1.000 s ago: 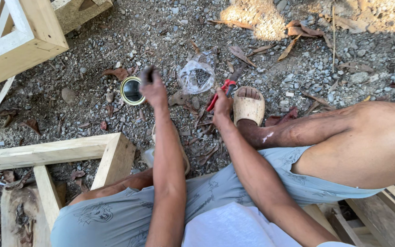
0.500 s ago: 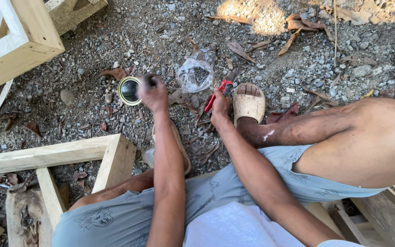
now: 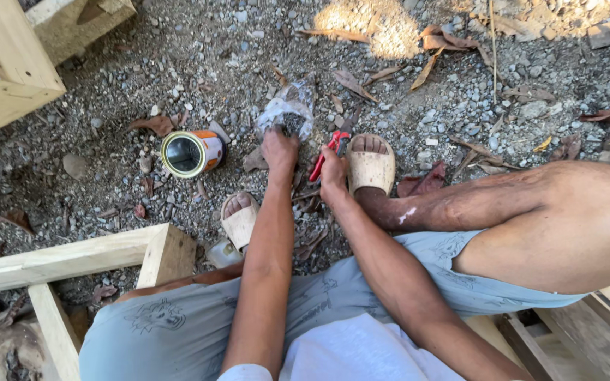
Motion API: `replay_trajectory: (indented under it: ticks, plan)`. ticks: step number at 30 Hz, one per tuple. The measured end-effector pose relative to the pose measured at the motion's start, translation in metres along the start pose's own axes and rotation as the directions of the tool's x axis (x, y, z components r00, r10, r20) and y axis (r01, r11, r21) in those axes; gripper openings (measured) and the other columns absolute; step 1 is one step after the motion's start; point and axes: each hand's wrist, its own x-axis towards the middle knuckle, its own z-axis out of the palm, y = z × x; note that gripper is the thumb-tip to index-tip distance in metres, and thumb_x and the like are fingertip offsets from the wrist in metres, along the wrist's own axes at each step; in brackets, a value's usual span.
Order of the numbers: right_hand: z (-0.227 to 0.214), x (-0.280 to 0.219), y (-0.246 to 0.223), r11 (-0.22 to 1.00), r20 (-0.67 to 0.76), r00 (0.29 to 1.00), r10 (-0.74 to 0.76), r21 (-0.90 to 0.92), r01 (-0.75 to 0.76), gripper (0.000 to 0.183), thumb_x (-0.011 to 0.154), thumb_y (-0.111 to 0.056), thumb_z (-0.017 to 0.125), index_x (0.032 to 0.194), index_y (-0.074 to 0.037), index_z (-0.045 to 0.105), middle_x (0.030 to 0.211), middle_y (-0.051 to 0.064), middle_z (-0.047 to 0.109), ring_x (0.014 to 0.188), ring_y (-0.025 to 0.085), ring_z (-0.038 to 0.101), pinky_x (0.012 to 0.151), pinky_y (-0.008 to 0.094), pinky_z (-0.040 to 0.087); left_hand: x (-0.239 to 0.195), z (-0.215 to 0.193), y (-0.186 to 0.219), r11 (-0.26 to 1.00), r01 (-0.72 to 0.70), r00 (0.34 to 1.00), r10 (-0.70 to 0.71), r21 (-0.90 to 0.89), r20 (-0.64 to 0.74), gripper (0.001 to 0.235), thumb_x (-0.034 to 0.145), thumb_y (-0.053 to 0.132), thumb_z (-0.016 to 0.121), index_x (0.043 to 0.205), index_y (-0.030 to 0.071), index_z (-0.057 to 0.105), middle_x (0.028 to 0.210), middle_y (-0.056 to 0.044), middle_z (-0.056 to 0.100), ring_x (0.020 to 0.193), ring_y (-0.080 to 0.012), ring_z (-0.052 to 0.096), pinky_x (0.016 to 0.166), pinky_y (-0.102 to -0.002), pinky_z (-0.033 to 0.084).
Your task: The person sits on the ground and uses red-handled pliers to cut small pieces of wire from a plastic bag. The person repeatedly picks up wire, cuts it, and places the pieces back into the bag.
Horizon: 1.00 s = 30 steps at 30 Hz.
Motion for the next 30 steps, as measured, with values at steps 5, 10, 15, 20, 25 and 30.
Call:
replay_trajectory:
  ticks: [5, 10, 15, 20, 25, 30]
  plan:
    - [0.002, 0.003, 0.003, 0.999, 0.001, 1.0, 0.008, -0.046, -0.008, 0.03, 0.096, -0.028, 0.061, 0.078, -0.004, 0.061, 0.061, 0.008, 0.063, 0.047, 0.021, 0.061, 0.041, 0.037, 0.05, 0.009, -0.006, 0.012, 0.994, 0.063, 0.996, -0.069, 0.088, 0.058, 0.029, 0.087, 0.027, 0.072, 0.107, 0.007, 0.075, 0.102, -0.022, 0.073, 0.098, -0.0429, 0.07, 0.089, -0.052, 0.054]
    - [0.004, 0.0, 0.008, 0.997, -0.008, 1.0, -0.007, -0.072, 0.007, 0.028, 0.095, -0.026, 0.063, 0.077, -0.005, 0.062, 0.061, 0.008, 0.064, 0.046, 0.021, 0.06, 0.04, 0.036, 0.048, 0.007, -0.014, 0.012, 0.999, 0.03, 0.999, -0.031, -0.045, -0.019, 0.034, 0.077, 0.02, 0.075, 0.109, 0.007, 0.076, 0.096, -0.023, 0.074, 0.091, -0.0445, 0.07, 0.085, -0.052, 0.054]
    - [0.006, 0.002, 0.005, 0.995, -0.02, 1.0, -0.02, -0.095, 0.018, 0.029, 0.095, -0.027, 0.064, 0.075, -0.006, 0.061, 0.06, 0.007, 0.063, 0.044, 0.021, 0.059, 0.039, 0.036, 0.046, 0.014, -0.005, -0.008, 0.939, 0.062, 0.998, -0.048, -0.338, 0.049, 0.039, 0.073, 0.015, 0.08, 0.11, 0.007, 0.077, 0.09, -0.017, 0.078, 0.084, -0.0332, 0.074, 0.082, -0.041, 0.057]
    - [0.008, -0.003, 0.01, 0.985, -0.016, 0.997, -0.071, -0.159, 0.068, 0.032, 0.097, -0.027, 0.066, 0.075, -0.005, 0.06, 0.06, 0.006, 0.06, 0.043, 0.019, 0.056, 0.039, 0.036, 0.045, 0.021, 0.014, -0.034, 0.786, 0.087, 0.993, -0.021, -0.612, 0.114, 0.031, 0.078, 0.009, 0.077, 0.108, 0.003, 0.079, 0.098, -0.011, 0.081, 0.086, -0.0182, 0.076, 0.082, -0.03, 0.058]
    - [0.014, -0.008, 0.011, 0.996, 0.038, 0.999, -0.02, -0.083, 0.023, 0.02, 0.093, -0.025, 0.063, 0.081, -0.01, 0.061, 0.062, 0.005, 0.062, 0.043, 0.019, 0.058, 0.04, 0.036, 0.046, 0.025, 0.004, -0.041, 0.785, 0.109, 0.99, -0.031, -0.61, 0.137, 0.028, 0.084, 0.015, 0.08, 0.107, 0.0, 0.079, 0.096, -0.012, 0.081, 0.085, -0.0167, 0.074, 0.08, -0.03, 0.057]
    - [0.014, -0.013, 0.013, 0.985, 0.077, 0.995, -0.059, -0.158, 0.071, 0.024, 0.094, -0.026, 0.064, 0.079, -0.007, 0.061, 0.061, 0.005, 0.061, 0.044, 0.019, 0.057, 0.04, 0.036, 0.046, 0.013, -0.017, -0.027, 0.643, 0.256, 0.963, -0.101, -0.722, 0.251, 0.027, 0.087, 0.013, 0.077, 0.11, 0.0, 0.078, 0.092, -0.011, 0.079, 0.078, -0.0158, 0.071, 0.071, -0.029, 0.056]
